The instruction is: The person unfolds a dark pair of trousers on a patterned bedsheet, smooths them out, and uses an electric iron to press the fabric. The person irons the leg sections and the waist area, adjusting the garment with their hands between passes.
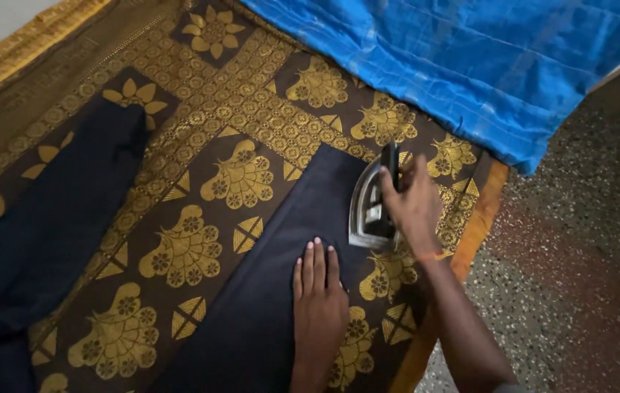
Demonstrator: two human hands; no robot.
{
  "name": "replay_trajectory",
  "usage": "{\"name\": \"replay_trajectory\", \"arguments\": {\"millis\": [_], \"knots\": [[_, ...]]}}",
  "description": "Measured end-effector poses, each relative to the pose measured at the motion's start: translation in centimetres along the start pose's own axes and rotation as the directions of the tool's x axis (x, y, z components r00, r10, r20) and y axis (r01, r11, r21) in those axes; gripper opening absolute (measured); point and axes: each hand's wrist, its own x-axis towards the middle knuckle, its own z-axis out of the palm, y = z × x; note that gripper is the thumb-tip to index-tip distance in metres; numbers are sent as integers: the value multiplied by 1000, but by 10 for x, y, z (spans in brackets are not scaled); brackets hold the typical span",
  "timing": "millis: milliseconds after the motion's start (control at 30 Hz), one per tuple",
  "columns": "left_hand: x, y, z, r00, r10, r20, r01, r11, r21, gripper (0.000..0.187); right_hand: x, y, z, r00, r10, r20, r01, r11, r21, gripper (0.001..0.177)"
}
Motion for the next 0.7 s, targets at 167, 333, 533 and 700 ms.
{"name": "replay_trajectory", "arguments": {"millis": [167,333,533,700], "knots": [[-3,1,-2,1000,15,-8,-15,1000,-8,60,29,10,4,999,3,51,0,998,-58,54],[-23,7,-8,988,155,-7,-155,988,27,60,60,20,-4,979,-125,162,146,981,-128,54],[-7,11,13,959,282,16,-282,953,107,60,81,19,-19,943,-311,119,321,944,-81,45],[26,19,32,945,319,67,-321,947,22,72,74,21,-61,933,-358,38,336,904,264,34]]}}
